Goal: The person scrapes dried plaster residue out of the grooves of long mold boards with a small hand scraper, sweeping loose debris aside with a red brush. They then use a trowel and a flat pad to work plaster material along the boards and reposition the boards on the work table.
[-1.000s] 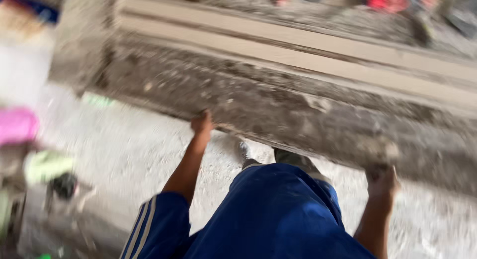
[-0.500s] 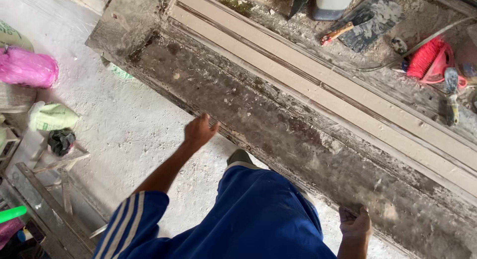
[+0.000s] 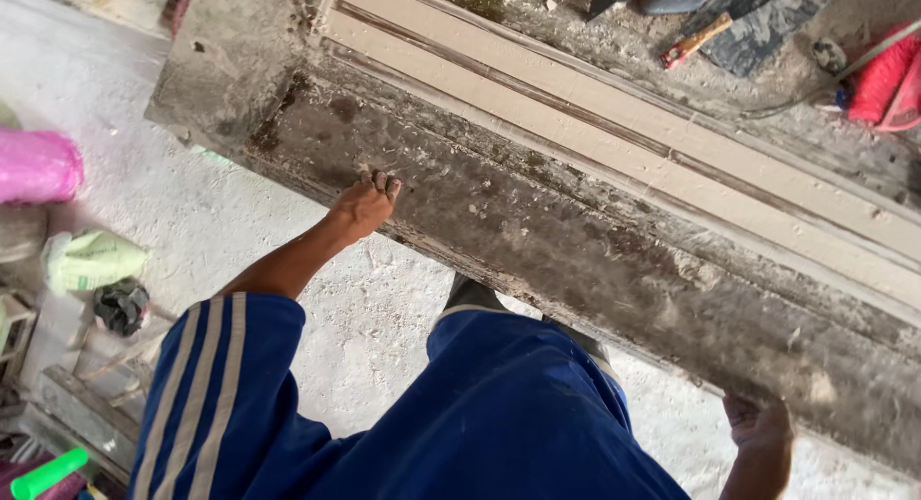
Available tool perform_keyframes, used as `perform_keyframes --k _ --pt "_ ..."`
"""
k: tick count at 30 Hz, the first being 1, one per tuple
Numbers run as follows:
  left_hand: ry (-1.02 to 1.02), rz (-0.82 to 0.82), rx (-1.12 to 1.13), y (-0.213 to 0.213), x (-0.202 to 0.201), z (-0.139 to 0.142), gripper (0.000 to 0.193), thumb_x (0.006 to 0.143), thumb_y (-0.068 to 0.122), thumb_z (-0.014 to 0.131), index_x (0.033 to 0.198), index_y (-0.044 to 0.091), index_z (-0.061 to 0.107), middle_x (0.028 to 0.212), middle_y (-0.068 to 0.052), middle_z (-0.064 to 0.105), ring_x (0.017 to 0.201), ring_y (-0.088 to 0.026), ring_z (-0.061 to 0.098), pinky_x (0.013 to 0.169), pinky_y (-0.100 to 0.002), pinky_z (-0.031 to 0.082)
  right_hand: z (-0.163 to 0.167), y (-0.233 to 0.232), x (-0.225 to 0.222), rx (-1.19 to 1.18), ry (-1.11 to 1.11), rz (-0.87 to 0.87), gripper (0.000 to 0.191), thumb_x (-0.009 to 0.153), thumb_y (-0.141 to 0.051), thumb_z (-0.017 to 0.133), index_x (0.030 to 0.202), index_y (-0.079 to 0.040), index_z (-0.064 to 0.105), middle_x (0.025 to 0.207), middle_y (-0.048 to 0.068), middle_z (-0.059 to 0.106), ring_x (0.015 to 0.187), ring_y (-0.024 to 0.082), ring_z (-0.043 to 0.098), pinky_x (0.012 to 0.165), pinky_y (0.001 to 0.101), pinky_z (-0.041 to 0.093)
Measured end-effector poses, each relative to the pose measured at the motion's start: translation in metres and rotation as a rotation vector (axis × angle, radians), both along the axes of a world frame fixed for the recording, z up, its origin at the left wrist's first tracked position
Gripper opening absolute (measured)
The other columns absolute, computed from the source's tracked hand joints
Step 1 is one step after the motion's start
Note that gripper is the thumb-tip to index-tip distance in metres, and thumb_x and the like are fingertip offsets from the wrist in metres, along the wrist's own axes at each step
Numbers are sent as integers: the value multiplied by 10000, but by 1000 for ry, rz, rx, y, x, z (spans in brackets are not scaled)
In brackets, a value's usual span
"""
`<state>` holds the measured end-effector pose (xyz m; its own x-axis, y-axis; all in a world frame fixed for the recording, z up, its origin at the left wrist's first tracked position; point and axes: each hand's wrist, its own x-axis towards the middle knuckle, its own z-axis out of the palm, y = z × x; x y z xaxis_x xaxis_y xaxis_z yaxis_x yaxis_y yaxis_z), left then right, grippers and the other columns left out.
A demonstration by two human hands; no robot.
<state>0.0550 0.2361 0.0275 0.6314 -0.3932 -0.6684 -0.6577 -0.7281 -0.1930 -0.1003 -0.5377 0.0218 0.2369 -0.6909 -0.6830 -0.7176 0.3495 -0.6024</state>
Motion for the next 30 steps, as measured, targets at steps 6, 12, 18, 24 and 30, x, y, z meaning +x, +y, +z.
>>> perform_keyframes --k 6,12,18,24,30 --pt "137 -199 18 0 19 12 740 874 134 617 1458 -205 313 1202 -368 614 1037 -394 652 843 -456 591 83 128 3 -950 85 1262 946 888 -609 704 1614 -86 399 1461 203 548 1275 383 532 1040 594 441" --pt "285 -130 9 -4 27 25 667 930 -27 556 1519 -188 288 1033 -308 716 798 -312 741 637 -347 627 70 180 37 -1003 -18 1722 831 767 -167 808 1545 -113 520 1435 104 603 1276 331 624 1039 476 514" --pt "178 -45 -118 3 6 27 608 933 -18 574 1473 -193 357 1091 -318 692 868 -338 736 640 -366 619 39 147 28 -967 -163 1892 667 837 -54 698 1485 -19 545 1392 223 563 1245 362 592 1059 413 521" --pt "-137 -78 -136 -8 -38 30 846 815 120 664 1567 188 282 1522 -259 393 1328 -503 478 960 -628 495 20 138 -2 -1193 -215 2038 366 838 -179 669 1177 -45 637 1477 162 549 1352 341 537 1129 458 482" --pt "162 -44 -42 -5 -29 24 924 872 127 701 1635 91 180 1497 -316 412 1224 -508 571 986 -499 554 46 155 -6 -844 5 1802 625 935 -174 647 1538 -103 494 1490 228 507 1375 376 494 1146 471 458"
